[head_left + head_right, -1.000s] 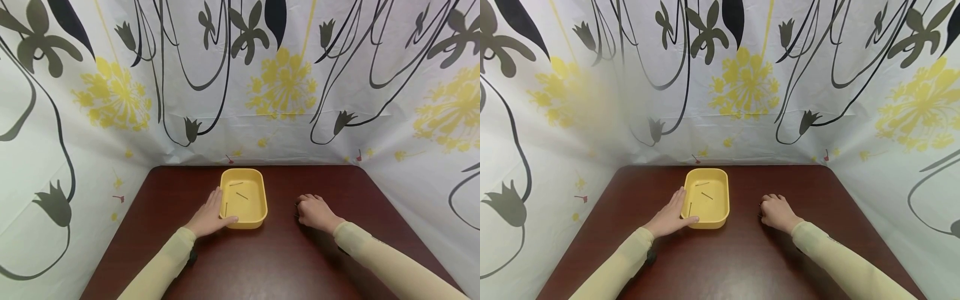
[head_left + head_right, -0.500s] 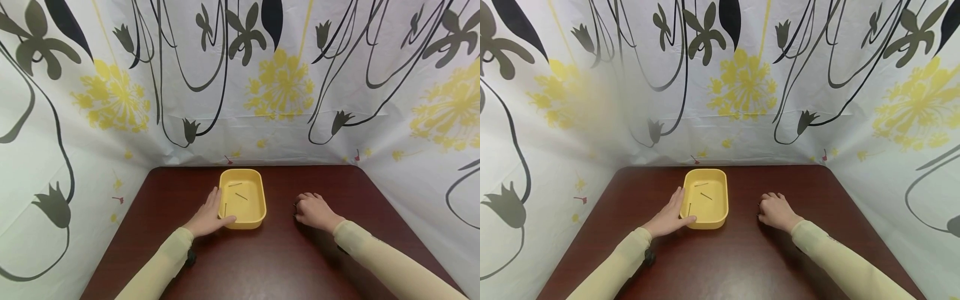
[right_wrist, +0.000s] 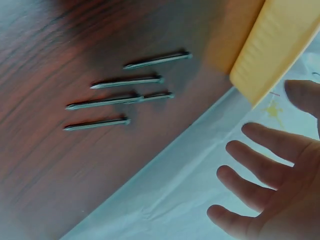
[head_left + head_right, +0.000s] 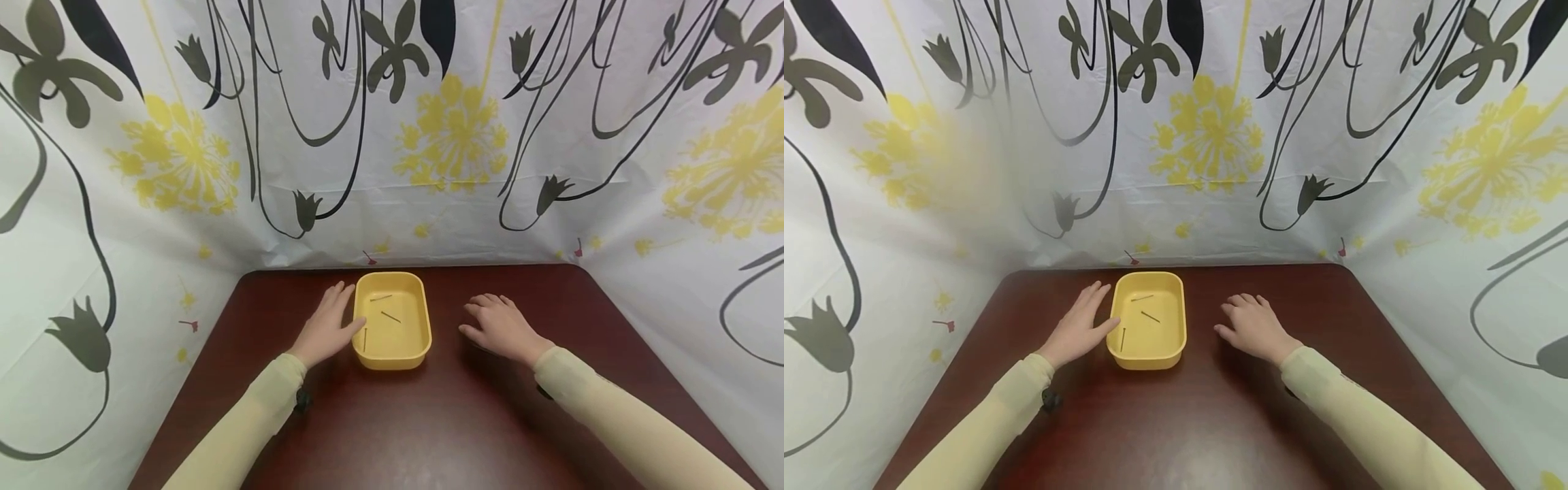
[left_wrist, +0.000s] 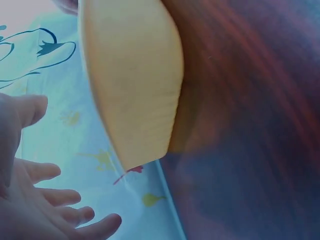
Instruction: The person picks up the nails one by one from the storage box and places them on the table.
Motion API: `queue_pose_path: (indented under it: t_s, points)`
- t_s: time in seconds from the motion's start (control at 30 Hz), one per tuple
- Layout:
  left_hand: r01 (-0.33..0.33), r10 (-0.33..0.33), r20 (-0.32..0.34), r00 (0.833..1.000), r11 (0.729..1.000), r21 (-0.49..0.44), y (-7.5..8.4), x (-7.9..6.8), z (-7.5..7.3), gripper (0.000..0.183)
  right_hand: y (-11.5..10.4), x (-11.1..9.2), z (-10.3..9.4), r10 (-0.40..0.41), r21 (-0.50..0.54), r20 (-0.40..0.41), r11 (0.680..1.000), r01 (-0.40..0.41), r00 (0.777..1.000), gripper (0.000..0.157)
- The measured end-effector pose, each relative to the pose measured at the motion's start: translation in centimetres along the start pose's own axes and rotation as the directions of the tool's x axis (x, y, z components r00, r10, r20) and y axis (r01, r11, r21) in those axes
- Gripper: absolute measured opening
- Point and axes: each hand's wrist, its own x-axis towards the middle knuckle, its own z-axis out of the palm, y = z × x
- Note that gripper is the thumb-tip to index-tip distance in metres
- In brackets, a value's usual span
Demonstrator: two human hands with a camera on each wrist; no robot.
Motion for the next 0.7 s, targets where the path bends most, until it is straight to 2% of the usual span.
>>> queue_pose_path:
  t_s: [0.23,0.43,0.7]
  points:
    - [-0.047,0.050,-0.045,0.998,0.998,0.048,1.0,0.8,-1.5,0.072,-1.4,0.8,-0.3,0.052,0.050,0.016,0.997,-0.052,0.999,0.084]
    - [-0.079,0.081,-0.017,0.997,0.993,0.086,1.3,1.1,-0.9,0.063,-3.0,1.2,-0.4,0.069,0.098,0.073,0.992,-0.076,0.995,0.098]
    - [-0.134,0.137,-0.012,0.990,0.980,0.144,2.0,1.8,-0.4,0.048,-5.0,1.9,0.9,0.047,0.107,0.117,0.992,-0.059,0.992,0.111]
